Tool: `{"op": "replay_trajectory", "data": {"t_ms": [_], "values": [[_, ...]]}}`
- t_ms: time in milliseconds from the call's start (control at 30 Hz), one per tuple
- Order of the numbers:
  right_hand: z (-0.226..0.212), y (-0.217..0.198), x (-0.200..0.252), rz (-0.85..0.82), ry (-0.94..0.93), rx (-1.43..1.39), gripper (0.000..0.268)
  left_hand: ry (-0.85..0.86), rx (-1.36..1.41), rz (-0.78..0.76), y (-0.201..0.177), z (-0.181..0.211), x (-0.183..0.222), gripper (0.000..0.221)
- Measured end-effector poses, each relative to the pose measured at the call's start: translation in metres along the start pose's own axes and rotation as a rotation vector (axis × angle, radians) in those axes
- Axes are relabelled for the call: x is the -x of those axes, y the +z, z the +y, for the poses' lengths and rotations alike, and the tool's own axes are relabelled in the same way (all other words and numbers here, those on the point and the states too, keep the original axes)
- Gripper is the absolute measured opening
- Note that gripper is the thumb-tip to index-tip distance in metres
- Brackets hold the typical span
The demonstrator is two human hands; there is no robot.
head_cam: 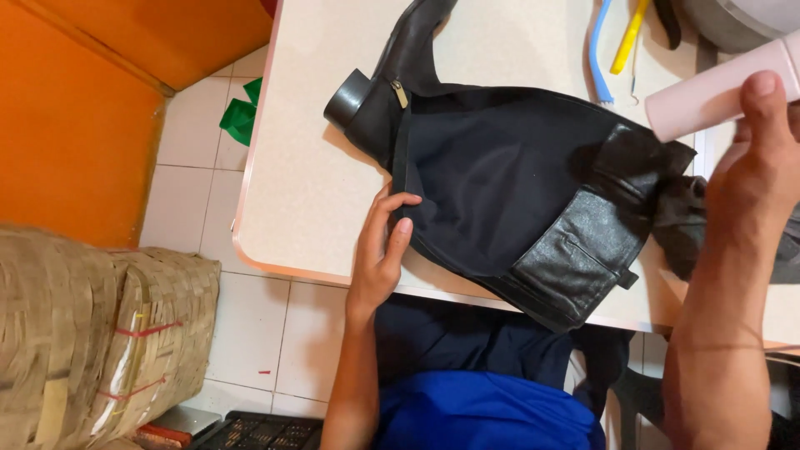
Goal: A person is cleaning a long black leather boot at a workbench by applying cleaning foam, scrubbing the surface with a brush, and wiping it clean with a cloth.
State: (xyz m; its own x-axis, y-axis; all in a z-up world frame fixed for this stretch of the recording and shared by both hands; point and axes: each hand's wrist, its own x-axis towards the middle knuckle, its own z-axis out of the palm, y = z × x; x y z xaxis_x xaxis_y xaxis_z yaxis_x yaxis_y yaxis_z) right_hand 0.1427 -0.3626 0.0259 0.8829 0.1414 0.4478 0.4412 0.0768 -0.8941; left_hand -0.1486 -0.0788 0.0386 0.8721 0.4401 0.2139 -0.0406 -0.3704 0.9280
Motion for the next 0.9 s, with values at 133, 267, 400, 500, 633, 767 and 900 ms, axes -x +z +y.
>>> {"op": "replay_trajectory", "data": {"t_ms": [133,267,400,500,633,767,900], "values": [[-0.101,0.074,0.004,0.106,0.641,-0.628,0.073,0.007,0.020,-0.007,0.001,0.001,0.000,0.037],[-0.100,0.106,0.017,-0.089,0.660,-0.627,0.069,-0.009,0.030,-0.011,0.000,0.000,0.000,0.036],[-0.074,0.122,0.033,-0.704,0.228,-0.040,0.063,-0.003,0.021,-0.012,-0.001,0.000,0.000,0.038],[-0.081,0.136,0.041,-0.957,-0.105,0.334,0.065,-0.006,0.089,-0.009,0.000,-0.005,0.000,0.035],[-0.096,0.148,0.049,-1.181,-0.131,0.790,0.055,-0.033,0.169,-0.007,0.002,-0.007,0.004,0.032],[-0.084,0.154,0.048,-1.253,-0.182,0.886,0.064,-0.054,0.202,-0.041,-0.004,0.001,0.004,0.036],[-0.069,0.156,0.045,-1.345,-0.132,0.888,0.085,-0.001,0.178,-0.041,-0.003,-0.006,0.006,0.036]]}}
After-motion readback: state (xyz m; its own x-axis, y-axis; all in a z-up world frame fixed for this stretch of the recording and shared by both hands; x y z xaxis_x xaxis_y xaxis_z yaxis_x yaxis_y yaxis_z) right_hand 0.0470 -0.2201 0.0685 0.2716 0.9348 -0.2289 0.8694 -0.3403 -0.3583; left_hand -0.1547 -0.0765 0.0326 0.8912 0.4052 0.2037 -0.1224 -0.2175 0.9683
